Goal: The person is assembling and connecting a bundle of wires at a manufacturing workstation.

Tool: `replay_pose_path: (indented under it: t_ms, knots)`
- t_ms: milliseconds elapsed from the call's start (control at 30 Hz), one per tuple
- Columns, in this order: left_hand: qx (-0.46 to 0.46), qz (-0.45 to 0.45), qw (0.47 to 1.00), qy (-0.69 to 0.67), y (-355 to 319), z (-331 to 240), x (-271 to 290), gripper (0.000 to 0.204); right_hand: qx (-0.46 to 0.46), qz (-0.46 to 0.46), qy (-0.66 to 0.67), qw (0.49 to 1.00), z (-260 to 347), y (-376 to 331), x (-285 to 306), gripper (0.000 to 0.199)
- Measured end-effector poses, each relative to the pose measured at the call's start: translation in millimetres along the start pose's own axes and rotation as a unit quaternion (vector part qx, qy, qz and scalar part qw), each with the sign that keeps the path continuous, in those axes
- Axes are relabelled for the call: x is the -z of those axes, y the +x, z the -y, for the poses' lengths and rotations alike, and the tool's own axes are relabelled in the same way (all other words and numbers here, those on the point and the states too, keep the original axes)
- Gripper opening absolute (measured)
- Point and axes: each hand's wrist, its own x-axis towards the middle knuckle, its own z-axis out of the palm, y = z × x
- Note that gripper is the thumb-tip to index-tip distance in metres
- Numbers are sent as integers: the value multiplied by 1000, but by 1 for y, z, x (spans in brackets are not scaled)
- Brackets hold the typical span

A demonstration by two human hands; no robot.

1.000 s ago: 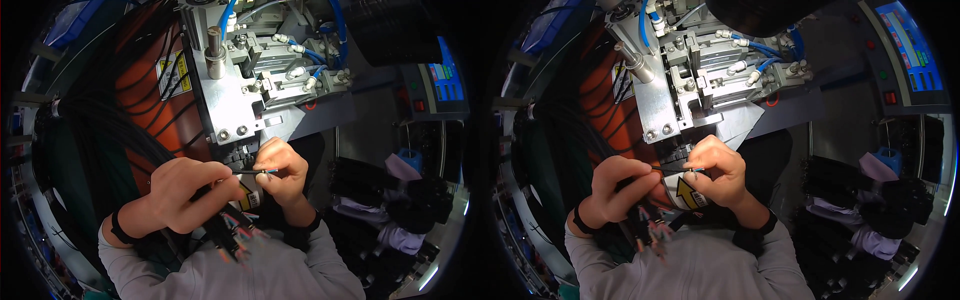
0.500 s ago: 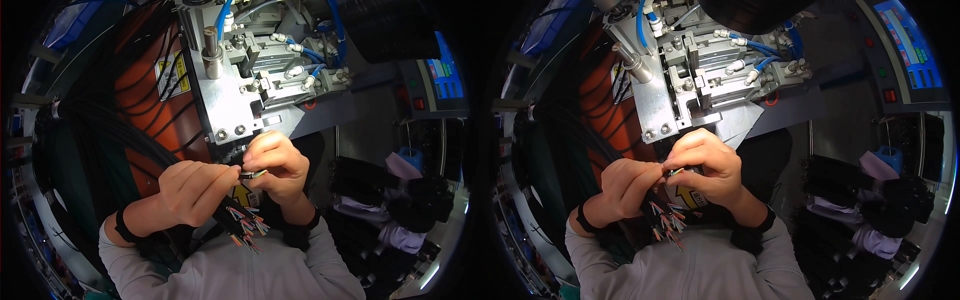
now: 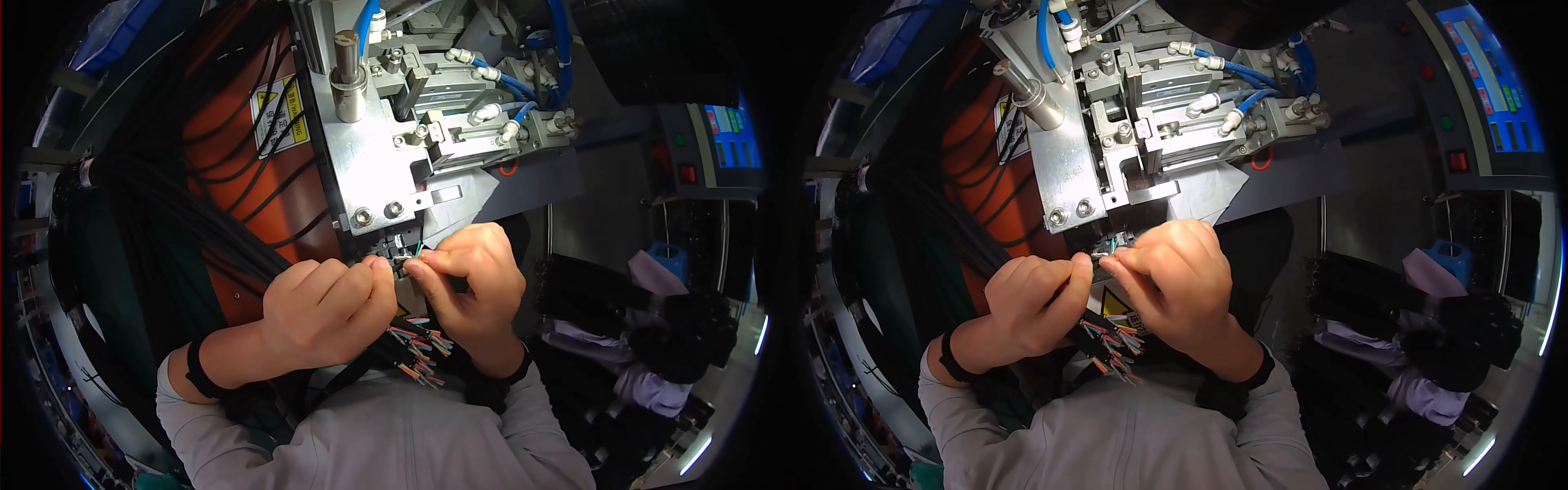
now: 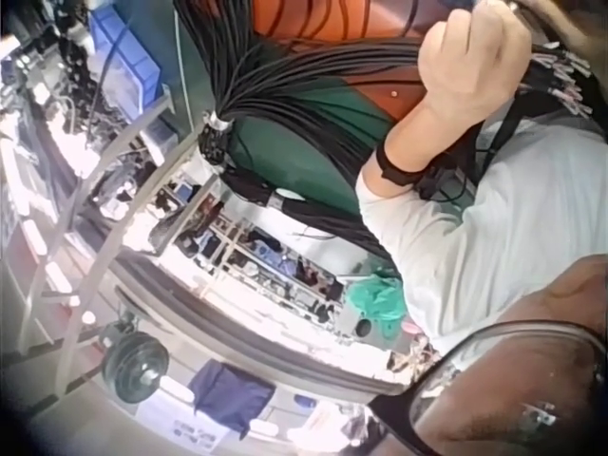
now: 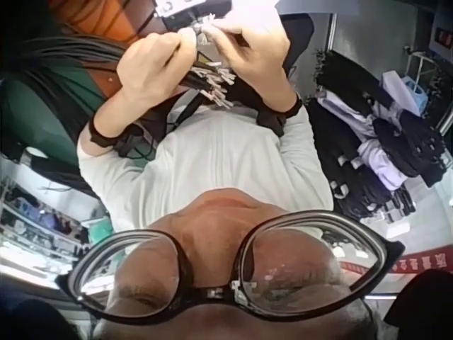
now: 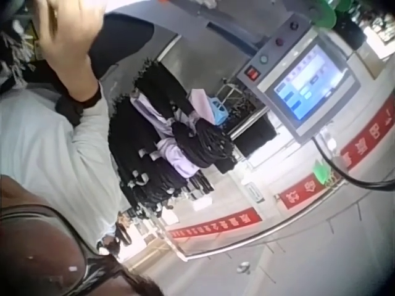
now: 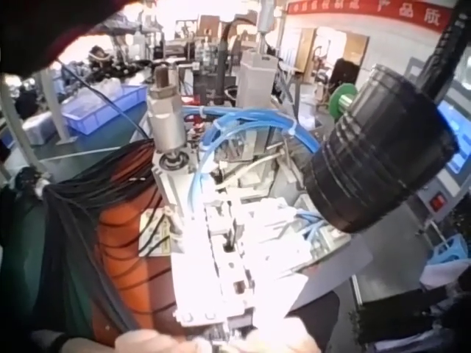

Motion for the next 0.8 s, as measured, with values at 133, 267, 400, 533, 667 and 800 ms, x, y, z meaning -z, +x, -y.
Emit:
replay_pose_path:
  t_ms: [133, 267, 400, 533, 667, 800]
  knots:
    - [1, -29, 1000, -1, -1, -1, -7, 31, -146, 146, 128, 970, -10, 4, 16, 14]
    - [5, -27, 1000, 16, -6, -3, -10, 31, -314, 170, 363, 861, -21, -8, 14, 11]
    - [14, -4, 1000, 18, -7, -6, -15, 30, -207, 83, 230, 947, -23, -13, 2, 8]
    - [16, -3, 1000, 11, -9, -7, -19, 30, -218, 89, 182, 955, -25, -13, 0, 7]
    - [21, 97, 994, 44, -6, -7, -13, 24, -168, 74, 102, 978, -28, -9, -12, 8]
    - [56, 119, 989, 72, -3, -12, -16, 21, -104, 94, 8, 990, -29, -9, -20, 8]
